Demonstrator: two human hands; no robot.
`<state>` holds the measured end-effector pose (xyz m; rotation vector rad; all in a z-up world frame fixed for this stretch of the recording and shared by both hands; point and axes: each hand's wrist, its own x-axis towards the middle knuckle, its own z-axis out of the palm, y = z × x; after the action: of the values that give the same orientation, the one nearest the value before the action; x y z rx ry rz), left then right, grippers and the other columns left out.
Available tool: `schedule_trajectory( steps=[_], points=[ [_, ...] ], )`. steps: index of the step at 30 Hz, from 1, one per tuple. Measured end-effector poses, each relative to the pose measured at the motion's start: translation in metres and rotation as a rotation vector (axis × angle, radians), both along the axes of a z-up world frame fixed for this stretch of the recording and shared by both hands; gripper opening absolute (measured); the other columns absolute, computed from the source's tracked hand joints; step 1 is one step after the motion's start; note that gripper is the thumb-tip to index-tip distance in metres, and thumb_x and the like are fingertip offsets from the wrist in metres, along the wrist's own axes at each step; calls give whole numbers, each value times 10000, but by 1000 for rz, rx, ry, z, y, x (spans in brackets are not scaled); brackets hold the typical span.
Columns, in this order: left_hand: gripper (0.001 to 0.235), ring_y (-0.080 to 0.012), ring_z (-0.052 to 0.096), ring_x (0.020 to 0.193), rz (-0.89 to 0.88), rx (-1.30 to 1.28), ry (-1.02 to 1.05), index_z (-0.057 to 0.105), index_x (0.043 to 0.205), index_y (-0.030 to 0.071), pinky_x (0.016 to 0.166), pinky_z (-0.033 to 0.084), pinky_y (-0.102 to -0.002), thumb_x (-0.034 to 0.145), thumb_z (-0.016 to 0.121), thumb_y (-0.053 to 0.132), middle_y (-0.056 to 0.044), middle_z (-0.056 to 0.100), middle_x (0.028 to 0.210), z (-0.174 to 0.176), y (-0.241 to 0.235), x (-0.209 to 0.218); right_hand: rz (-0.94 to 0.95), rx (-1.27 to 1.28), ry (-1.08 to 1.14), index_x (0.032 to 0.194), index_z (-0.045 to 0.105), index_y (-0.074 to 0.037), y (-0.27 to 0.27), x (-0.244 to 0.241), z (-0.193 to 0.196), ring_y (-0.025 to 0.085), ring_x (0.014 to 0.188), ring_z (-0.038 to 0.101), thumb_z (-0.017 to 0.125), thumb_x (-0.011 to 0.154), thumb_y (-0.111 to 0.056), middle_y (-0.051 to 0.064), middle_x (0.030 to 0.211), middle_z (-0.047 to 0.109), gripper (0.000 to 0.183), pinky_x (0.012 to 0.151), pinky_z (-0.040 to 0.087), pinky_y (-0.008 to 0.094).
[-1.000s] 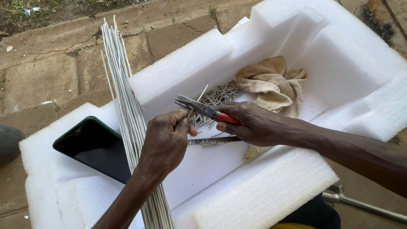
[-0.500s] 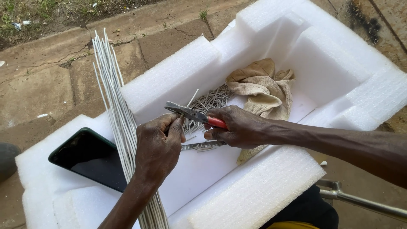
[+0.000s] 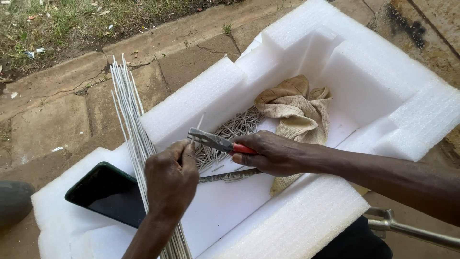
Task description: Cutting thin metal rods into smaller segments using pliers over a styrofoam container.
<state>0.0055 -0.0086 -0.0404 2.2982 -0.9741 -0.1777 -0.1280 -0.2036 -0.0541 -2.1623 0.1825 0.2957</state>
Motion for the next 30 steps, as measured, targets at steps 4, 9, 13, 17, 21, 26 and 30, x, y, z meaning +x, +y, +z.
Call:
schedule_trajectory(
  steps=[4,9,13,17,21,26,30],
  points=[
    [328,-129,372,432,-10,-21,7,620,702,76,453,300,-386,1019,554,127,-11,458,502,14,-1,-3,-66,98,-10,923,615,-148,-2,-1,2,158,657,624,461,951,-563,18,778,685,443,576,476,315],
    [360,-127,328,459,-74,-69,-20,567,653,88,487,280,-398,1011,558,122,-11,402,502,11,3,0,-64,-55,31,848,502,-168,-1,-3,-3,177,577,494,514,1032,-454,5,683,566,341,567,382,356],
    [410,-95,289,444,-95,-98,-1,473,627,110,449,243,-365,1023,580,108,20,339,505,11,4,1,-52,-69,9,826,502,-160,-1,-5,0,169,581,462,520,1044,-435,9,678,537,352,555,358,350],
    [272,-127,351,423,-78,-109,-22,655,796,79,439,282,-385,1035,565,173,4,404,487,8,4,2,-68,42,-57,833,575,-152,-1,-8,6,126,507,406,541,1024,-440,-11,623,490,347,495,339,299],
    [203,-179,398,442,-144,-160,-111,660,935,51,451,305,-405,1049,518,141,-32,442,527,1,9,1,-144,477,15,837,659,-52,2,-11,22,114,462,501,608,974,-386,24,586,537,365,409,424,257],
    [180,-158,461,482,-176,-269,-132,668,1023,1,461,356,-374,1055,544,128,-44,539,599,10,6,-5,-110,1122,146,1168,640,41,-5,-16,24,163,519,525,644,977,-234,107,771,594,335,386,397,284],
    [202,-173,617,593,-162,-362,-80,655,1103,-45,478,446,-345,1051,532,107,-123,738,842,8,3,-9,-75,1261,239,1164,591,-15,-6,-16,26,119,548,436,589,1025,-202,59,762,511,233,427,329,251]
  ],
)
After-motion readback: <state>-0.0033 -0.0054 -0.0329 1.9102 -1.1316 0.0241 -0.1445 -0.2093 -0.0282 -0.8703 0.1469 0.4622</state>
